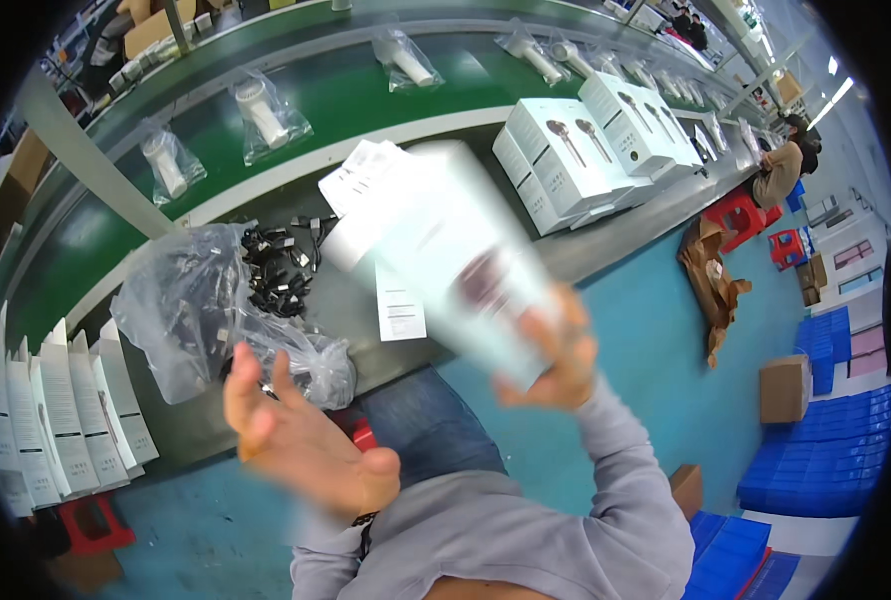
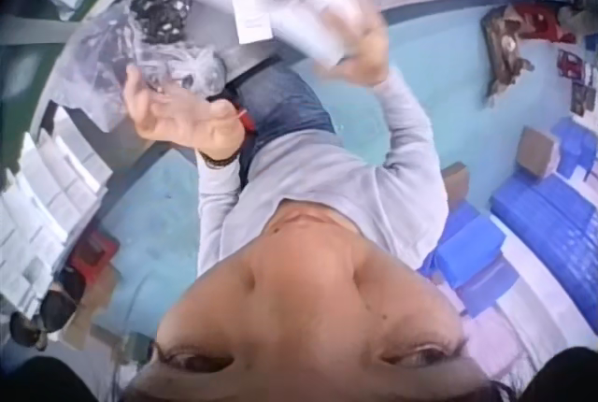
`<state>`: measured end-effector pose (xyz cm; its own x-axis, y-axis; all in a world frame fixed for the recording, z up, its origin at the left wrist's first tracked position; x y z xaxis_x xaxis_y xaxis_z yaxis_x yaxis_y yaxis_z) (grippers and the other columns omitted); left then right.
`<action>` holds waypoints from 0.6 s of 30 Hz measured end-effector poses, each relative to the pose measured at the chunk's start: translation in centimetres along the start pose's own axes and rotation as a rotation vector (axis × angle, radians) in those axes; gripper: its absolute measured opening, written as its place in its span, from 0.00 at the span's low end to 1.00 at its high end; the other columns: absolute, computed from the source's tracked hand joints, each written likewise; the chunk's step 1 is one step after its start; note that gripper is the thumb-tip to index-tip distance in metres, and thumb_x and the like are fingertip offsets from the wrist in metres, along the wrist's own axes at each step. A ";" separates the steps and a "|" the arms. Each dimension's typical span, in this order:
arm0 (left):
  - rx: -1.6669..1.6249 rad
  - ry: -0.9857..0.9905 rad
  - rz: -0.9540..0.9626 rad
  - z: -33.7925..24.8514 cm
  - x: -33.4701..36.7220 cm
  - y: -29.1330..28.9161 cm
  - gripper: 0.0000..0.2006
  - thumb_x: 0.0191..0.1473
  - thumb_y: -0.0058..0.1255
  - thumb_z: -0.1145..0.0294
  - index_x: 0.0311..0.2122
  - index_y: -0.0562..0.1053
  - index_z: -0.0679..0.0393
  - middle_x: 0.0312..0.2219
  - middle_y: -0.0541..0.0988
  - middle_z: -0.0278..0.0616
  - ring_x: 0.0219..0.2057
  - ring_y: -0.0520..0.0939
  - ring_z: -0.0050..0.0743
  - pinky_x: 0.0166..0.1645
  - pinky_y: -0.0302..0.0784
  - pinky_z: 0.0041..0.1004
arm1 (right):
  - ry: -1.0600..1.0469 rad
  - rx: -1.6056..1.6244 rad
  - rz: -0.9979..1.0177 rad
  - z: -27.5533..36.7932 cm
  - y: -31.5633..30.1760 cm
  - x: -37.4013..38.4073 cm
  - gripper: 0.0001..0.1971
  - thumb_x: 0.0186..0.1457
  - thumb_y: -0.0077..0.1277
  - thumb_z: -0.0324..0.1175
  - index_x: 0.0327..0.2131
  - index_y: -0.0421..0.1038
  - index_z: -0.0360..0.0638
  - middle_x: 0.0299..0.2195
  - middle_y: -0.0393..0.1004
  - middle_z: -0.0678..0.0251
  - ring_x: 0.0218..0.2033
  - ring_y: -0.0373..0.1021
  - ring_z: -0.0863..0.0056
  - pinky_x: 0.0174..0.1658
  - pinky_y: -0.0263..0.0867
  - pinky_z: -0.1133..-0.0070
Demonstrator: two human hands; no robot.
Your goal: Packaging hair dryers into individual boxes on an assembly line.
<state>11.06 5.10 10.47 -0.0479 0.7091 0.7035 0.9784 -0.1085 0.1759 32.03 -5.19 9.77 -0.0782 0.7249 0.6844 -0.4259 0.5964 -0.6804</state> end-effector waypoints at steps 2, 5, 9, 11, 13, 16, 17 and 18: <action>0.002 0.036 0.071 0.8 -1.0 -1.0 0.35 0.42 0.61 0.56 0.53 0.56 0.49 0.54 0.55 0.50 0.58 0.57 0.52 0.57 0.56 0.43 | 0.185 -0.127 -0.185 -4.8 -3.1 1.4 0.37 0.35 0.61 0.38 0.52 0.61 0.39 0.42 0.67 0.54 0.46 0.63 0.57 0.49 0.59 0.68; 0.018 -0.222 0.278 2.0 -2.3 -3.1 0.30 0.48 0.56 0.62 0.53 0.56 0.55 0.54 0.58 0.48 0.56 0.62 0.46 0.55 0.59 0.38 | 0.273 -0.382 -0.177 -10.8 -7.4 4.8 0.29 0.41 0.57 0.38 0.49 0.65 0.39 0.45 0.67 0.57 0.48 0.62 0.59 0.53 0.56 0.71; 0.106 -0.348 0.325 2.4 -3.2 -6.3 0.24 0.48 0.53 0.69 0.50 0.60 0.57 0.50 0.62 0.46 0.52 0.67 0.42 0.52 0.62 0.35 | 0.360 -0.856 -0.069 -18.6 -9.5 4.1 0.27 0.43 0.56 0.45 0.48 0.67 0.49 0.49 0.65 0.58 0.54 0.56 0.55 0.56 0.47 0.60; 0.139 -0.373 0.297 2.5 -3.8 -8.1 0.23 0.48 0.52 0.71 0.49 0.60 0.58 0.49 0.63 0.46 0.51 0.67 0.41 0.52 0.62 0.34 | 0.394 -1.108 -0.005 -19.6 -9.3 3.9 0.27 0.45 0.54 0.48 0.50 0.66 0.56 0.54 0.60 0.54 0.58 0.51 0.50 0.57 0.41 0.50; 0.172 -0.413 0.272 2.7 -4.1 -9.4 0.20 0.48 0.50 0.75 0.48 0.62 0.58 0.48 0.64 0.45 0.50 0.68 0.38 0.50 0.63 0.32 | 0.439 -1.044 0.000 -20.2 -9.6 4.0 0.28 0.45 0.53 0.48 0.51 0.65 0.55 0.55 0.59 0.52 0.58 0.51 0.49 0.58 0.40 0.52; 0.150 -0.488 0.229 3.3 -5.0 -10.7 0.19 0.48 0.49 0.76 0.48 0.62 0.59 0.47 0.65 0.44 0.49 0.69 0.37 0.49 0.64 0.31 | 0.513 -0.782 0.093 -21.8 -10.7 3.8 0.32 0.46 0.52 0.48 0.55 0.61 0.50 0.56 0.58 0.46 0.58 0.53 0.48 0.59 0.43 0.58; 0.144 -0.487 0.234 3.4 -5.1 -10.9 0.19 0.48 0.49 0.76 0.48 0.62 0.59 0.47 0.65 0.44 0.49 0.69 0.37 0.49 0.64 0.31 | 0.507 -0.817 0.107 -22.0 -10.9 3.5 0.32 0.46 0.52 0.47 0.55 0.60 0.48 0.55 0.59 0.45 0.57 0.54 0.48 0.59 0.45 0.60; 0.149 -0.504 0.232 3.4 -5.2 -11.1 0.19 0.49 0.49 0.77 0.47 0.62 0.59 0.46 0.66 0.43 0.48 0.70 0.36 0.49 0.64 0.30 | 0.499 -0.846 0.124 -22.0 -10.9 3.6 0.32 0.46 0.53 0.46 0.55 0.60 0.46 0.54 0.59 0.44 0.57 0.54 0.49 0.59 0.47 0.63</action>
<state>1.08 4.95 2.49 0.2377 0.9269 0.2903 0.9713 -0.2275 -0.0691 56.18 -1.50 13.86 0.3925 0.7450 0.5394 0.3593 0.4157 -0.8356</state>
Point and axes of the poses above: each hand's wrist, its own x-axis towards the middle knuckle, its own y-axis out of the palm, z = x × y, the point moved 2 cm from there along x, towards the middle knuckle
